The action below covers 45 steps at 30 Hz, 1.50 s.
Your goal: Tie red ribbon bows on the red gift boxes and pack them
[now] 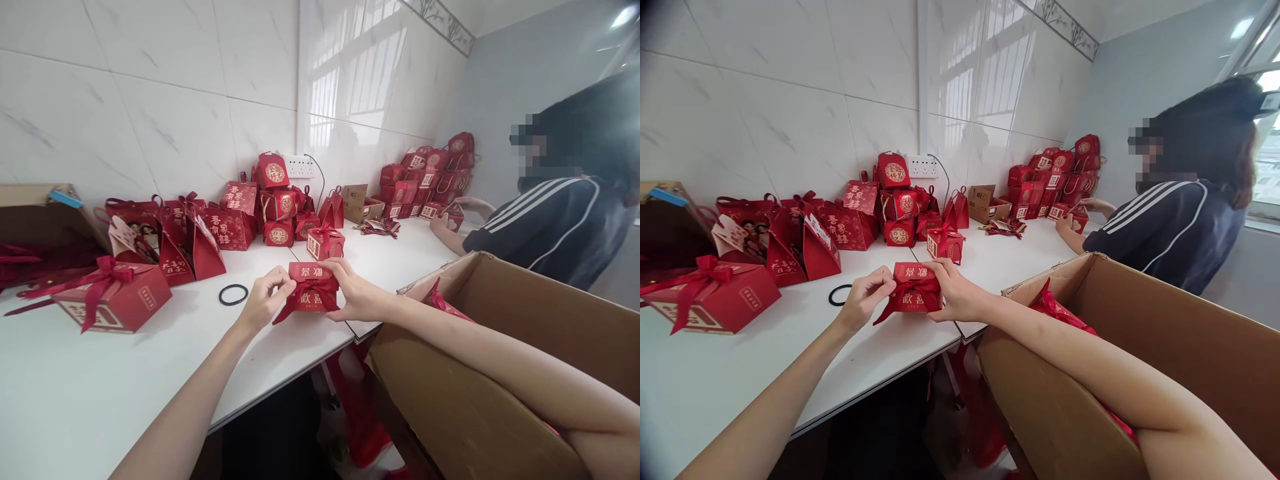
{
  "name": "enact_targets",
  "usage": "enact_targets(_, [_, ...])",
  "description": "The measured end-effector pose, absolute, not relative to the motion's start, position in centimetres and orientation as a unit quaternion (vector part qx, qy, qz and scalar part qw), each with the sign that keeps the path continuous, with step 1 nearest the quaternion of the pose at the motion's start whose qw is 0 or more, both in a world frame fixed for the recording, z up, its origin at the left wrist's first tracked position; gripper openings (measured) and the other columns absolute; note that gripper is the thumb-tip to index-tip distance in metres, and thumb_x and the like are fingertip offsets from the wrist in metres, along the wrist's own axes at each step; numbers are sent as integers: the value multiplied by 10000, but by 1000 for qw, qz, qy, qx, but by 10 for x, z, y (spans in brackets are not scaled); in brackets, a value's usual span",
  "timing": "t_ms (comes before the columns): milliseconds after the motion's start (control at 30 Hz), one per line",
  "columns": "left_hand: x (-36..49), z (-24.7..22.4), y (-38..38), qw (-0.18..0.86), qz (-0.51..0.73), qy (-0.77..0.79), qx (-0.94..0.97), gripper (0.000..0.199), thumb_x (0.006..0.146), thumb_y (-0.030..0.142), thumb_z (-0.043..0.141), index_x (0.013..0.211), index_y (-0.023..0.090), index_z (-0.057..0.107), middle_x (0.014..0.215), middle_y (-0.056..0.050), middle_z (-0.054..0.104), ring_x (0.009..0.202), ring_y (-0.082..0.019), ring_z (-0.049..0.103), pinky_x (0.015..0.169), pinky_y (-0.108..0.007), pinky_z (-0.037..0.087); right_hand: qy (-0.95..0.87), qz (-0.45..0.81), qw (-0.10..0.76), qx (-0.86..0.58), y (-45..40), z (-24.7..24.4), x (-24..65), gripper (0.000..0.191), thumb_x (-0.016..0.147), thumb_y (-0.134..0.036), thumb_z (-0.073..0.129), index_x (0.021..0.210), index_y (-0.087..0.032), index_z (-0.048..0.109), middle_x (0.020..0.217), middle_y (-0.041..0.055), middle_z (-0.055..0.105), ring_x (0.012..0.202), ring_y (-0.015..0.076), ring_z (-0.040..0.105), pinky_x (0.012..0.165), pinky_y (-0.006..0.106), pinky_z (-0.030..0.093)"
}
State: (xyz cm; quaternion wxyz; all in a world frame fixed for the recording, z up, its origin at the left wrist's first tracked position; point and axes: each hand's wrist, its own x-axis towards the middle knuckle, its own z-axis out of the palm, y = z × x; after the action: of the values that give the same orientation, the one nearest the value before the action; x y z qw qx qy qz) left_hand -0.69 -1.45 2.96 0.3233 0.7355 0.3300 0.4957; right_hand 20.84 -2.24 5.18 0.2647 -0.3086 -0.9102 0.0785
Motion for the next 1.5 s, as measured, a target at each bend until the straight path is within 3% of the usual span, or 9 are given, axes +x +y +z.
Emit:
enact_targets(167, [-8,28,-14,310,492,323,747,295,815,333,479,580,167,544,668,-15,451,650,-134,432,622,-286,335,-909,86,267,-310,-23,52,208,816,635,-223,676,1299,-173,205,1212,157,327,1206,290,356,971,454,393])
enact_targets(333, [-12,25,-12,271,546,309,730,179,795,296,490,708,175,589,723,-25,477,684,-145,454,631,-287,359,-909,89,265,-309,-23,53,208,804,637,-220,674,1291,-174,208,1206,153,330,1199,281,361,979,453,384])
enact_targets(633, [-14,25,-12,271,514,314,751,65,718,241,532,699,181,549,764,-29,451,717,-155,433,685,-301,382,-911,83,268,-303,-22,52,208,809,632,-211,679,1287,-177,206,1194,153,337,1182,283,377,955,455,407])
enact_targets(1033, [-8,28,-15,274,481,330,765,304,825,318,440,563,165,467,754,-25,414,721,-149,439,691,-292,362,-909,85,257,-316,-23,52,209,827,631,-215,690,1295,-150,201,1205,162,327,1189,280,376,964,443,408])
enact_targets(1500, [-5,30,-16,289,498,359,734,327,805,372,460,545,177,426,710,-17,432,664,-139,428,638,-276,351,-910,84,260,-311,-23,52,208,823,637,-223,688,1299,-175,201,1217,156,321,1199,284,369,973,463,401])
